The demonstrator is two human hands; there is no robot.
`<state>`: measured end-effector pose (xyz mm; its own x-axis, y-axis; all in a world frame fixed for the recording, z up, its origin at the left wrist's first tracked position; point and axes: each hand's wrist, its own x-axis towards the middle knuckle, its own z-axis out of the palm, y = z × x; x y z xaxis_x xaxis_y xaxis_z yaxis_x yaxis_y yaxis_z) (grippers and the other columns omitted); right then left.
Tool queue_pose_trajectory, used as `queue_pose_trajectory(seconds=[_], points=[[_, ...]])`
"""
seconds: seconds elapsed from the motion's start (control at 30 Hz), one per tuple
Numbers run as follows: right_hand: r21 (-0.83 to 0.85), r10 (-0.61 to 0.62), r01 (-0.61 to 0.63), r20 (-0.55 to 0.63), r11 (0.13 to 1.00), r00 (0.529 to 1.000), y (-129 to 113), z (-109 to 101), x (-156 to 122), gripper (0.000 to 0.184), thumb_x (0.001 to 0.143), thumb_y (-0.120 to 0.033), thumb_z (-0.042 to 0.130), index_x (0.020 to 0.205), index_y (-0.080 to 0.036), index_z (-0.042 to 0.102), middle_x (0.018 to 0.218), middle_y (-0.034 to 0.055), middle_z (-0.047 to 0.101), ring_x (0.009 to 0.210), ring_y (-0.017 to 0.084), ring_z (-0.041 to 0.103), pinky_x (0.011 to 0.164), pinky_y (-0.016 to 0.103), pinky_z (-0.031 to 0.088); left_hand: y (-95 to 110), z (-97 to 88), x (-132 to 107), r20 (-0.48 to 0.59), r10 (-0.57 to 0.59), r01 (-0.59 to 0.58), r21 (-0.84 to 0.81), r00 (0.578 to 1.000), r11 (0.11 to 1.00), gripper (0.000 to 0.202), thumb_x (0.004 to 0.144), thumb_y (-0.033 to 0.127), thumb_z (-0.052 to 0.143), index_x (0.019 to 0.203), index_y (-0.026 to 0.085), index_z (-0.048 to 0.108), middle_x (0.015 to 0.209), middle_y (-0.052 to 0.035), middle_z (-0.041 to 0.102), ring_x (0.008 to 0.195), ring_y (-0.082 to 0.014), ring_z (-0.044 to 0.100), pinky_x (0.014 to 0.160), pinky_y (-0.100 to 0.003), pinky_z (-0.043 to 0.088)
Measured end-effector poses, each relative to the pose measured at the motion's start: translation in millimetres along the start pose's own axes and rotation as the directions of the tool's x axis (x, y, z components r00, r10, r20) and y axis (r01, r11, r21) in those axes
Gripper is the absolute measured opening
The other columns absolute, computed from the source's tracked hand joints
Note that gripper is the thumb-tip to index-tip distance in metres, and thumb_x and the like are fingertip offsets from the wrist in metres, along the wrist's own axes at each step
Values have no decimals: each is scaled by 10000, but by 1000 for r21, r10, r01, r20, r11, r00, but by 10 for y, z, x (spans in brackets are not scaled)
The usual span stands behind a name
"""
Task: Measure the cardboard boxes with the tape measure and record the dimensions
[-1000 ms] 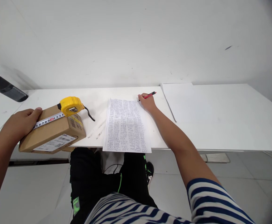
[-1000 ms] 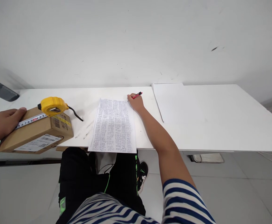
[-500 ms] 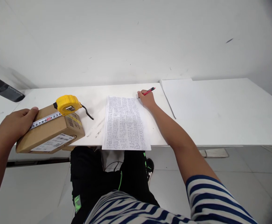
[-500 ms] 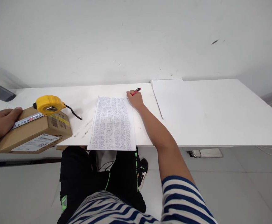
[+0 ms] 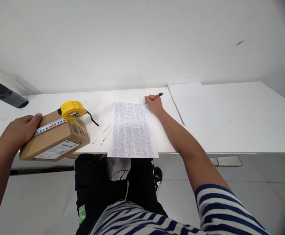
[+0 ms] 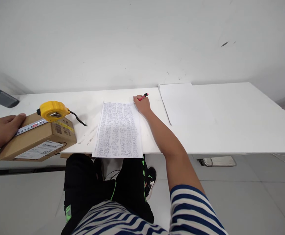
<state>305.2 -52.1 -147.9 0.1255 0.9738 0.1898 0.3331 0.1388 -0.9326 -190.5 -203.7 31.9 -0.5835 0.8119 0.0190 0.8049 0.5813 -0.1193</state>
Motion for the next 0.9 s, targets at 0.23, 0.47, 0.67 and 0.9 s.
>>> queue_pose_trajectory(seconds=[0.23, 0.47, 0.67, 0.9], points=[[-8, -8, 8, -104, 1000, 995, -22, 16, -24, 516, 917, -269, 597, 596, -250, 193, 594, -64, 216, 603, 117, 226, 588, 292, 243, 119, -94, -207, -33, -57, 54, -89, 998, 995, 590, 959, 605, 331, 1130, 263, 780, 1236, -44, 799, 942, -260, 701, 887, -411, 482], [-49, -5, 2, -69, 999, 998, 37, 3, 17, 477, 867, -350, 620, 559, -256, 268, 555, -62, 280, 588, 122, 305, 596, 297, 288, 63, -34, -102, -3, -45, 45, -64, 999, 997, 546, 1010, 569, 332, 1099, 241, 758, 1176, -36, 808, 958, -261, 681, 903, -419, 483], [-166, -81, 64, -99, 984, 992, 150, 46, -71, 408, 883, -553, 539, 611, -257, 462, 564, -19, 443, 639, 178, 462, 638, 326, 391, -56, 52, -207, 16, 100, -97, -119, 995, 988, 575, 1027, 525, 327, 1151, 154, 749, 1327, -154, 740, 1159, -321, 668, 905, -369, 501], [-594, -157, 169, 71, 786, 985, 206, 53, -169, 440, 881, -357, 463, 1228, -210, 689, 1302, 201, 636, 989, 334, 675, 814, 480, 525, -111, 133, -314, -4, 109, -106, -279, 994, 954, 590, 1015, 565, 344, 1124, 178, 776, 1247, -166, 764, 1113, -357, 699, 841, -394, 509]])
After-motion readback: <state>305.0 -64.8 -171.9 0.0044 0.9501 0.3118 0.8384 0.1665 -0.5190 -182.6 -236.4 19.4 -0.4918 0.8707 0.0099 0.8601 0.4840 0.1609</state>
